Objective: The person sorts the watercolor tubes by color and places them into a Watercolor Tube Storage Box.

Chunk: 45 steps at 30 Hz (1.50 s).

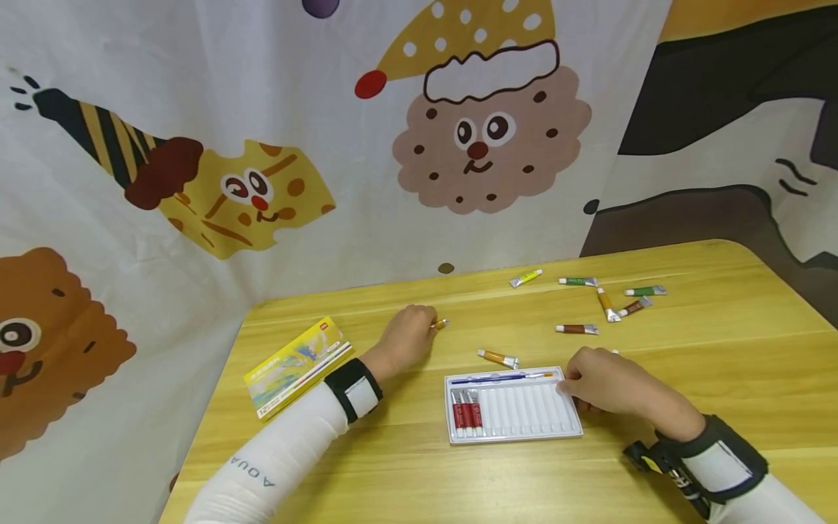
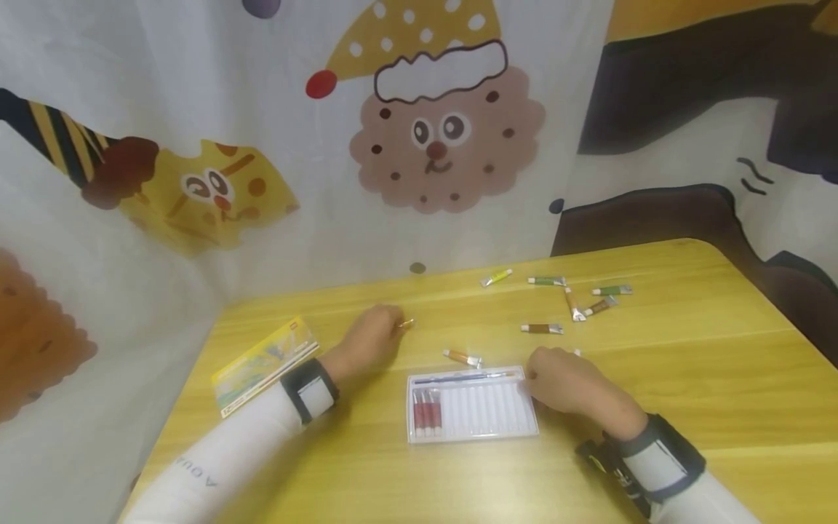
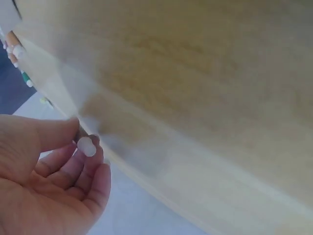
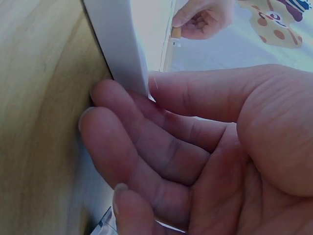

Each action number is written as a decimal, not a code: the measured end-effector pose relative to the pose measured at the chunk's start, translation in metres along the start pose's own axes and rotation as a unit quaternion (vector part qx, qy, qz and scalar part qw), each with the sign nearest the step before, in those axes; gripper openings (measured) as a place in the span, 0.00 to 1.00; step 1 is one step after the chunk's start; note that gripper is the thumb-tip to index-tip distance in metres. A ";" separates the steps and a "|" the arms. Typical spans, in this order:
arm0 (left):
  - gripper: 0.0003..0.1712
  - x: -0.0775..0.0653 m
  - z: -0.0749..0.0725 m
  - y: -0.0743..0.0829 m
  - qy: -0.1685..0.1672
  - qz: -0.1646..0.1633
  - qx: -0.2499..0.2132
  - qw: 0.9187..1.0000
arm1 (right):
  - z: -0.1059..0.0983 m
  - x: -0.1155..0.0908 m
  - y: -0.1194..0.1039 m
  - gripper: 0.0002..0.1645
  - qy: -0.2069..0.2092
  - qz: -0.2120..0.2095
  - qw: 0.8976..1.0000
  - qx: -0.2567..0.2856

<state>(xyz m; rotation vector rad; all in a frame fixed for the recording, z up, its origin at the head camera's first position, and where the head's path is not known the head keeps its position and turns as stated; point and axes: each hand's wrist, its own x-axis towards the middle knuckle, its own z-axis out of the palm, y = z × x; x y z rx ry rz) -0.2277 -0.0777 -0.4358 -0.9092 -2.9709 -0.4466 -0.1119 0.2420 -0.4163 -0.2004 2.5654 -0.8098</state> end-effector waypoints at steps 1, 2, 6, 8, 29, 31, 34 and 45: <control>0.02 -0.001 -0.001 0.000 -0.001 -0.005 -0.007 1.000 | 0.000 0.000 0.000 0.16 0.000 -0.001 1.000 0.000; 0.03 -0.001 -0.002 0.001 0.000 -0.010 -0.013 1.000 | 0.000 0.000 0.000 0.16 0.000 -0.002 1.000 0.000; 0.06 -0.007 -0.007 0.004 0.023 -0.010 -0.027 0.999 | -0.001 -0.001 -0.001 0.16 0.000 -0.002 1.000 0.001; 0.06 -0.011 -0.011 0.007 0.037 -0.007 -0.039 0.999 | -0.001 -0.001 -0.002 0.16 0.000 -0.001 1.000 0.001; 0.13 -0.052 -0.041 0.058 0.017 -0.058 -0.292 0.954 | -0.001 -0.001 -0.001 0.15 -0.001 -0.001 1.000 0.001; 0.14 -0.054 -0.040 0.064 0.006 -0.059 -0.306 0.950 | -0.001 -0.001 -0.001 0.15 -0.002 0.000 1.000 0.002; 0.14 -0.057 -0.036 0.071 -0.009 -0.070 -0.326 0.943 | -0.001 -0.001 -0.001 0.15 -0.001 -0.001 1.000 0.001; 0.04 -0.063 -0.022 0.088 -0.058 -0.123 -0.377 0.916 | -0.001 -0.001 -0.002 0.16 -0.001 0.000 1.000 -0.003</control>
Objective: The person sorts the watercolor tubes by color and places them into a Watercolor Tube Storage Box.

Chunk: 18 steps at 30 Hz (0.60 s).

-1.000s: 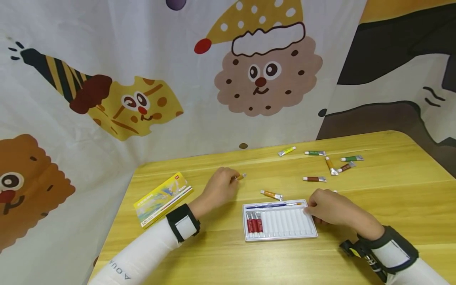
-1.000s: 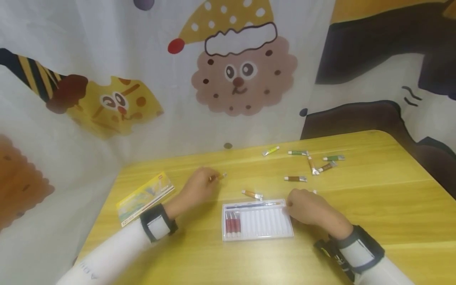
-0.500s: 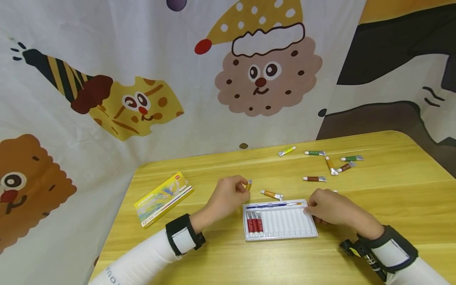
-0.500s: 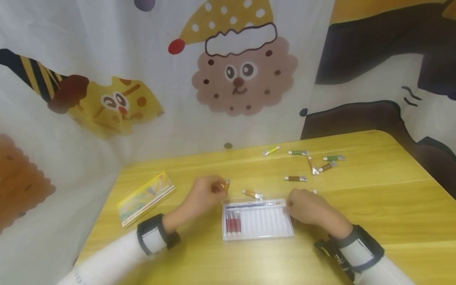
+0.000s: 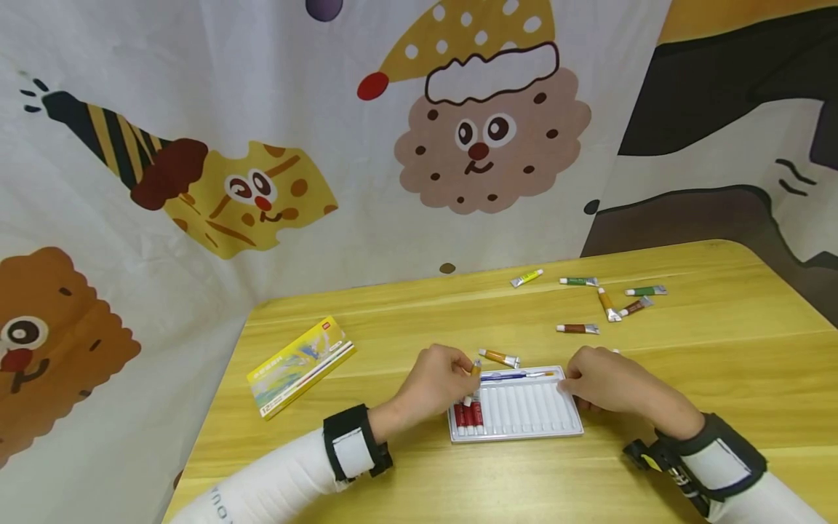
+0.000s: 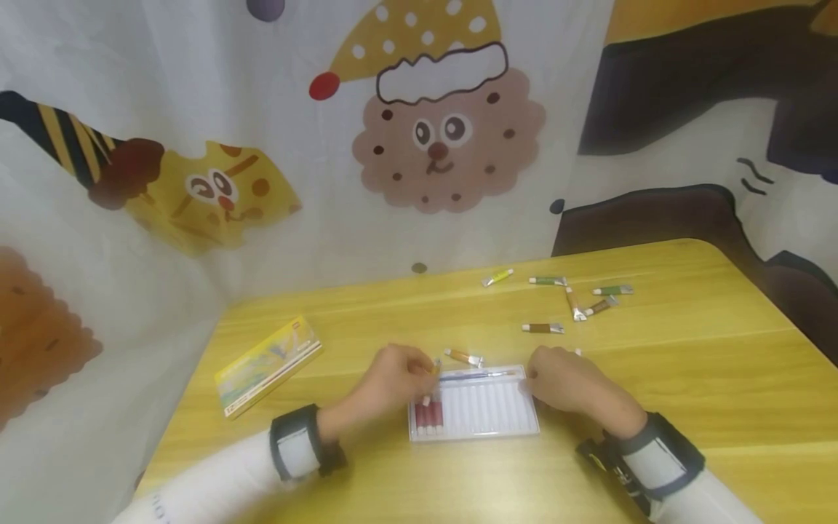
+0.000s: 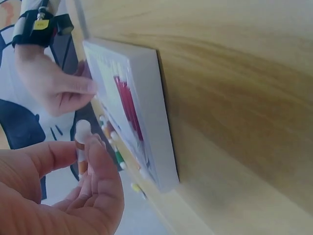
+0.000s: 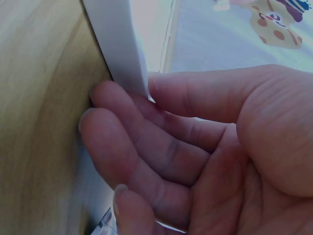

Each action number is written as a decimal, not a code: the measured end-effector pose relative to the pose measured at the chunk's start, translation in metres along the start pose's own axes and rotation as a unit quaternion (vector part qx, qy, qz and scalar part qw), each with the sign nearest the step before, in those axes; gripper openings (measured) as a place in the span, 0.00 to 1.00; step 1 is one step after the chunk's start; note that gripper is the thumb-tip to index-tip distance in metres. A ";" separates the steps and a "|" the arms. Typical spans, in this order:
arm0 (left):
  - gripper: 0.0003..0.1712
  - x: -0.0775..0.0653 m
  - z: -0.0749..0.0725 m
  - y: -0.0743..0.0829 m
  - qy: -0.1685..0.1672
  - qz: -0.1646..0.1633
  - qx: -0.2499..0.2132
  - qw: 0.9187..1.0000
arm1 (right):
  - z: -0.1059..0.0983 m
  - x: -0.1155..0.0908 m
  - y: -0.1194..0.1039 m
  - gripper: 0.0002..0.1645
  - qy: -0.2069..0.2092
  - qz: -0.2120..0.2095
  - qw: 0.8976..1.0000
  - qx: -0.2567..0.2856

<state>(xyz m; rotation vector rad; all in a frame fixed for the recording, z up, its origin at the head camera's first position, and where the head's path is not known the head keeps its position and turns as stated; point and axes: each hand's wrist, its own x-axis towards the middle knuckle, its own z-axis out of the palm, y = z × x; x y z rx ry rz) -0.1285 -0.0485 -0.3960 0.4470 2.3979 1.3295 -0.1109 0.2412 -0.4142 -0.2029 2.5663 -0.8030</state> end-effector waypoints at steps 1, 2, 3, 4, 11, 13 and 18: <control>0.02 -0.001 0.002 0.000 -0.004 -0.003 0.004 1.000 | 0.000 0.000 0.000 0.16 0.000 0.000 1.000 0.000; 0.04 -0.001 0.003 0.001 -0.006 -0.005 0.010 1.000 | 0.000 0.000 0.000 0.16 0.000 0.000 1.000 0.000; 0.07 -0.002 0.004 0.001 -0.009 -0.005 0.016 1.000 | 0.000 -0.001 0.000 0.16 0.000 -0.001 1.000 -0.001; 0.11 -0.002 0.006 0.001 -0.014 -0.006 0.021 1.000 | 0.000 -0.001 0.000 0.16 0.001 -0.002 1.000 -0.001; 0.28 -0.003 0.011 -0.003 -0.039 0.000 0.053 0.998 | 0.001 -0.001 0.000 0.16 0.000 -0.003 1.000 -0.004; 0.28 -0.003 0.012 -0.003 -0.043 -0.003 0.060 0.997 | 0.001 0.000 0.000 0.16 0.000 -0.003 1.000 -0.005; 0.22 -0.001 0.012 -0.002 -0.053 -0.021 0.059 0.997 | 0.002 0.001 0.001 0.16 0.002 0.000 1.000 -0.008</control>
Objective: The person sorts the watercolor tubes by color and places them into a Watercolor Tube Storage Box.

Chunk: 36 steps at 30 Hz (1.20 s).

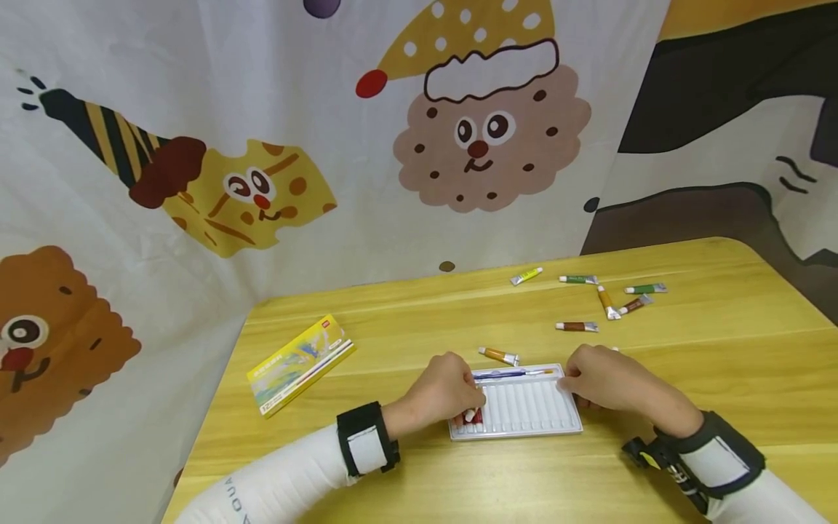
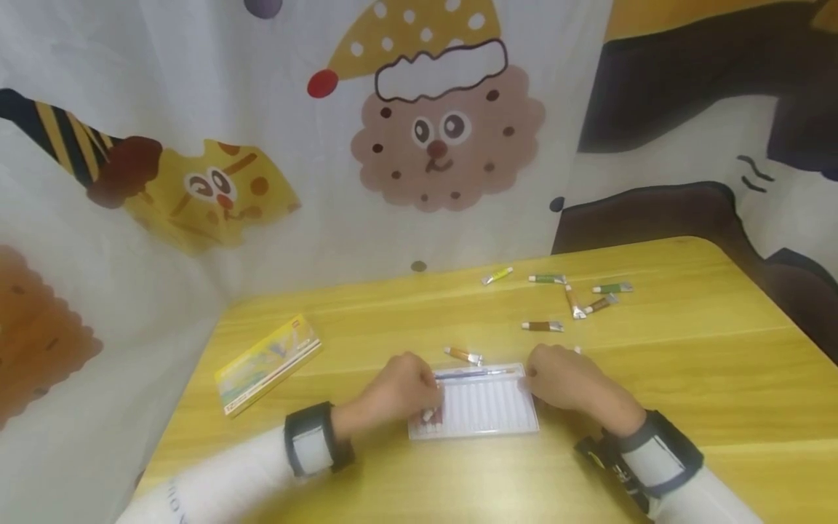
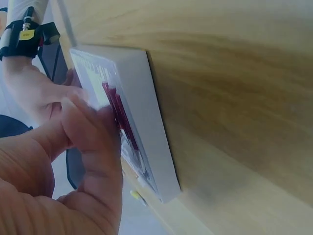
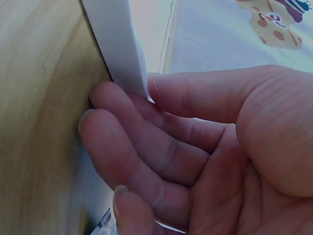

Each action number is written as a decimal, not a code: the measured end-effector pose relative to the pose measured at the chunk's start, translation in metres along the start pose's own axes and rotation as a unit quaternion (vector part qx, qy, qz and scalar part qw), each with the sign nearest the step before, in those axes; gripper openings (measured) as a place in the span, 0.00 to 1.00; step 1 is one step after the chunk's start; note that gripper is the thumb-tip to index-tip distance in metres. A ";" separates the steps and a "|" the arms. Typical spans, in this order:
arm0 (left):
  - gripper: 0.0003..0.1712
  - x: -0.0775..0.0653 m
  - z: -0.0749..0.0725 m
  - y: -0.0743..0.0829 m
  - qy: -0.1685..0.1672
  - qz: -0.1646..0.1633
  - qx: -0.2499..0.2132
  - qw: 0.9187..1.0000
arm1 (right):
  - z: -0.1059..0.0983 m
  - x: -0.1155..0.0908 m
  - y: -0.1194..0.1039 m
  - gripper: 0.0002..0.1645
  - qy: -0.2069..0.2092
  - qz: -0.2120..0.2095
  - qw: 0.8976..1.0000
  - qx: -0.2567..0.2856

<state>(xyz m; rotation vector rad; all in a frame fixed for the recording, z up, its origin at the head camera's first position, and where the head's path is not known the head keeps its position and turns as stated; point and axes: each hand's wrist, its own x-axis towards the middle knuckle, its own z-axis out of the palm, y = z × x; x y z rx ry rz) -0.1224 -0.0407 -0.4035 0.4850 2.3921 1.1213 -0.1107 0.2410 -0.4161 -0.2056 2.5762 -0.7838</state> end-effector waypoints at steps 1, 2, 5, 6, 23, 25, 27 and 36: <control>0.21 0.000 0.000 0.001 -0.003 -0.003 -0.002 1.000 | 0.000 0.000 0.000 0.16 0.000 0.001 1.000 0.000; 0.20 0.001 0.000 0.001 -0.005 -0.006 -0.004 1.000 | 0.000 0.000 0.000 0.16 0.000 0.003 1.000 0.001; 0.19 0.001 0.000 0.002 -0.011 -0.013 -0.008 1.000 | -0.001 0.000 0.000 0.15 -0.002 0.004 1.000 0.003; 0.18 0.001 0.000 0.002 -0.013 -0.013 -0.010 1.000 | -0.001 0.000 -0.001 0.15 -0.002 0.004 1.000 0.004; 0.18 0.002 0.004 -0.004 -0.052 -0.015 -0.027 0.998 | -0.001 -0.001 -0.001 0.16 0.003 -0.002 1.000 0.008; 0.18 0.002 0.005 -0.004 -0.054 -0.017 -0.032 0.998 | -0.001 -0.001 0.000 0.16 0.003 -0.003 1.000 0.008; 0.18 0.001 0.005 -0.005 -0.054 -0.017 -0.037 0.998 | 0.000 -0.001 0.000 0.16 0.003 -0.004 1.000 0.008; 0.20 -0.001 0.005 -0.008 -0.057 -0.020 -0.046 0.997 | 0.000 -0.001 0.000 0.17 0.004 -0.006 1.000 0.008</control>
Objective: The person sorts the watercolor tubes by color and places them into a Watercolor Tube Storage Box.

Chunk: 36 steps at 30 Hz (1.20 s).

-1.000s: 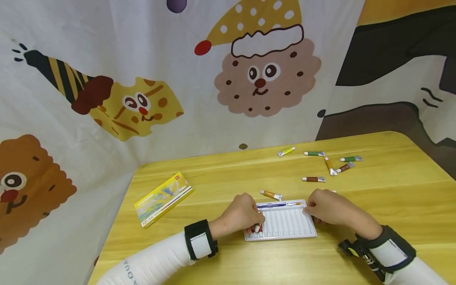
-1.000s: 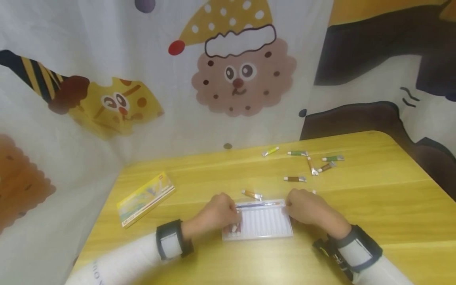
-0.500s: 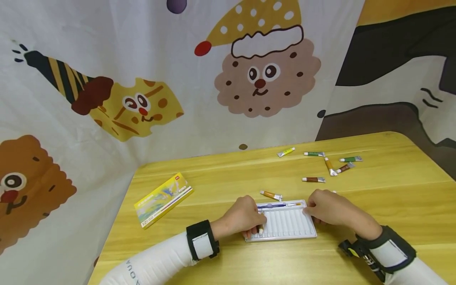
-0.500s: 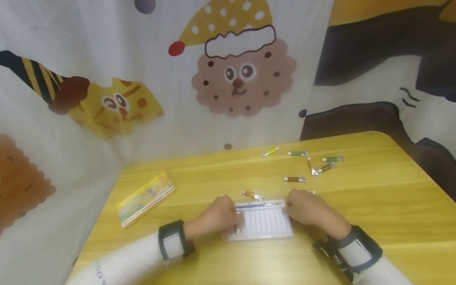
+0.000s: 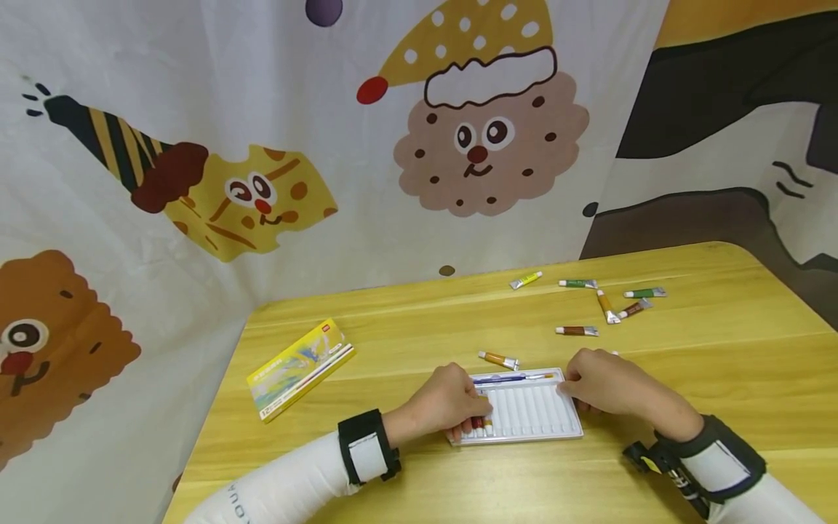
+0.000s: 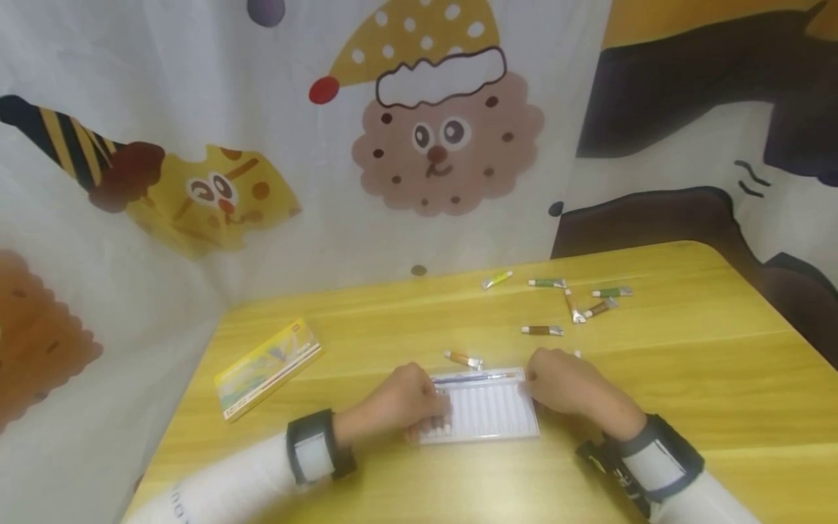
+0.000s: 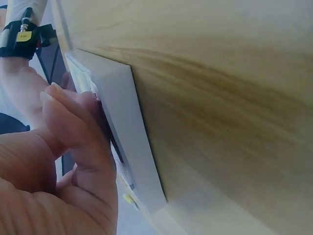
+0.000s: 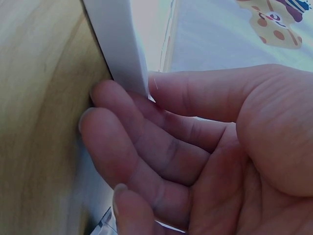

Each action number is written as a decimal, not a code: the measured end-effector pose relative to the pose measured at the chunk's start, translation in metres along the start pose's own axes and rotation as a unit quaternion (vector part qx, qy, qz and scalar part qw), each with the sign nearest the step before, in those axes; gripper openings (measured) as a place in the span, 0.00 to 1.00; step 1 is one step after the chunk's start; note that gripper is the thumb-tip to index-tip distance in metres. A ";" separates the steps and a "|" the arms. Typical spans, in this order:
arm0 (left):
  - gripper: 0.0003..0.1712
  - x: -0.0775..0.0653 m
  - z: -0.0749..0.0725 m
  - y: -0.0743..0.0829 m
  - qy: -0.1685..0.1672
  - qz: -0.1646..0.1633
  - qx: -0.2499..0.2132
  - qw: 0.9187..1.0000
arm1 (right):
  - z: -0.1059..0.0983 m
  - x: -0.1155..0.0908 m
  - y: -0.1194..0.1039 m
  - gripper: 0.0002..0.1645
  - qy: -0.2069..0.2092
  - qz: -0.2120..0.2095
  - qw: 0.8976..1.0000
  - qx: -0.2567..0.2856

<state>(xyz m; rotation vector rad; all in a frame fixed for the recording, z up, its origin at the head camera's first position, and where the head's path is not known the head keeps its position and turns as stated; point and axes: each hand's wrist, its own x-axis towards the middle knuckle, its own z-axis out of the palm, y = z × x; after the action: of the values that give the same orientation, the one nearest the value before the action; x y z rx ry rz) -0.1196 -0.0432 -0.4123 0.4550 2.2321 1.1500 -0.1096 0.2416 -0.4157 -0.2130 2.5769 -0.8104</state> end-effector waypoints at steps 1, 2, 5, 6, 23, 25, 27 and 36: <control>0.20 -0.001 0.000 0.000 0.001 -0.001 0.001 1.000 | 0.000 0.000 0.000 0.17 -0.001 0.000 1.000 0.000; 0.19 -0.003 0.000 0.001 0.003 -0.001 0.002 1.000 | 0.000 0.000 -0.001 0.17 -0.001 0.000 1.000 0.000; 0.20 -0.007 0.000 0.002 0.007 0.005 0.012 1.000 | -0.001 0.000 -0.001 0.17 -0.002 0.000 1.000 -0.001; 0.20 -0.009 0.001 0.002 0.008 0.009 0.017 1.000 | -0.001 0.000 -0.002 0.17 -0.002 0.001 1.000 -0.001; 0.18 -0.010 0.004 0.005 0.020 0.001 0.039 0.999 | -0.001 -0.001 -0.001 0.16 -0.001 0.003 1.000 0.003; 0.19 -0.010 0.003 0.005 0.019 0.002 0.043 0.999 | -0.001 -0.001 -0.001 0.16 0.000 0.002 1.000 0.003; 0.19 -0.010 0.003 0.005 0.019 0.001 0.045 0.999 | 0.000 -0.001 -0.001 0.16 0.000 0.002 1.000 0.003; 0.20 -0.006 0.005 0.004 0.018 0.019 0.058 0.998 | 0.000 -0.001 -0.001 0.16 0.001 0.002 1.000 0.003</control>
<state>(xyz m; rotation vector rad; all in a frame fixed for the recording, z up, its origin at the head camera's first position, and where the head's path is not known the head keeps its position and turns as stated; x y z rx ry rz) -0.1115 -0.0410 -0.4096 0.5283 2.3394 1.0598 -0.1091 0.2411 -0.4147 -0.2049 2.5749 -0.8181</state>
